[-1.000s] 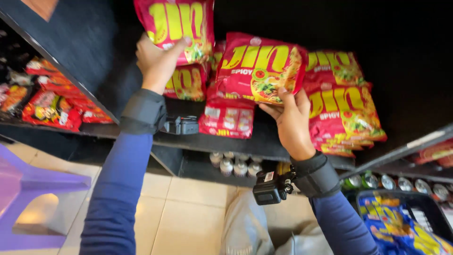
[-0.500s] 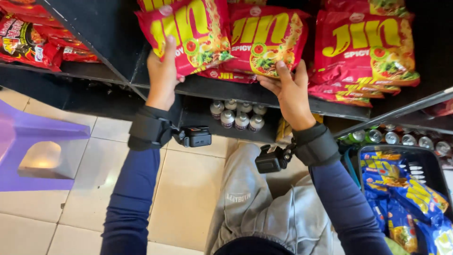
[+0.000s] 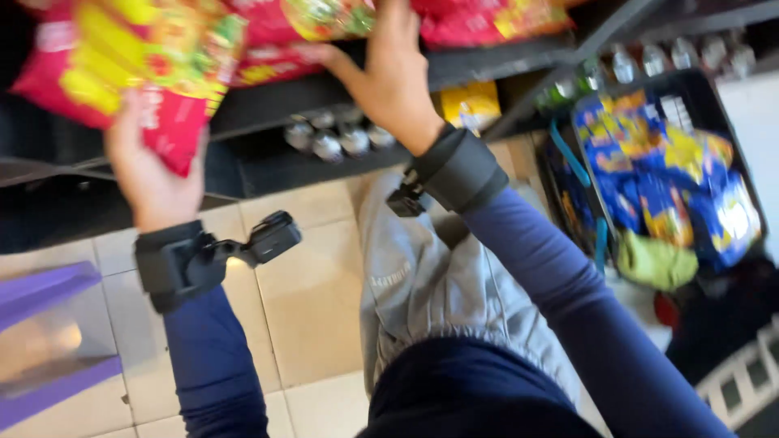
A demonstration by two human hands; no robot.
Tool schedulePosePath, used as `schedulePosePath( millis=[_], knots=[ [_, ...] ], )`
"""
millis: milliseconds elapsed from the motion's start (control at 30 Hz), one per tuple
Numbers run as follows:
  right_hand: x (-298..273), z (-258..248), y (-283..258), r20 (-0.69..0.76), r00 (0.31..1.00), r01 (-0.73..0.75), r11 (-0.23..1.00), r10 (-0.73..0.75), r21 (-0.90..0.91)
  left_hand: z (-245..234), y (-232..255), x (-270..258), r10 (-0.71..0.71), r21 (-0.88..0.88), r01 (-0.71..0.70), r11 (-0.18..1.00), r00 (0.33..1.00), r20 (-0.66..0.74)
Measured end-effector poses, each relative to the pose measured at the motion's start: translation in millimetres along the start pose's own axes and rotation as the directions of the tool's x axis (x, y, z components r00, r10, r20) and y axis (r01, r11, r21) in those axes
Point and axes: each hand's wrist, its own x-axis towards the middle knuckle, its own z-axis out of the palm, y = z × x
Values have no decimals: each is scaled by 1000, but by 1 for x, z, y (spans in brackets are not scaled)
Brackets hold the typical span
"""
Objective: The person cleans individual packets of instant ramen noodles by taking them from a shelf, wiping them with a cloth, then placing them into a basket. The person uses both hands to manipulate the noodle packets and one hand to wipe them with the cloth.
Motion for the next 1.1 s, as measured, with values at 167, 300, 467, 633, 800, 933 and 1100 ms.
schedulePosePath(
  millis=[167, 300, 467, 633, 800, 933, 1100],
  knots=[
    [-20, -68, -36, 311, 949, -58, 998, 52, 11, 10, -6, -35, 99, -100, -83, 992, 981, 169],
    [-35, -140, -38, 330, 943, 24, 997, -46, 69, 25, -19, -74, 90, -159, -70, 985, 988, 124],
    [-112, -222, 67, 160, 930, -327, 944, 331, -50, 17, -55, -126, 90, -88, -85, 992, 995, 51],
    [-260, -313, 219, -502, 585, -809, 498, 637, -311, 20, -81, -166, -117, 49, 118, 992, 993, -19],
    [-377, -357, 307, -353, 494, -765, 204, 795, -611, 32, -106, -183, -191, 77, 201, 977, 974, -118],
    [-385, -359, 327, -238, 512, -655, 195, 825, -730, 52, -122, -187, -249, -12, 249, 968, 963, -104],
    [-274, -357, 255, -69, 673, -722, 634, 736, -276, 83, -136, -189, -195, 66, 199, 978, 979, -54]
  ],
)
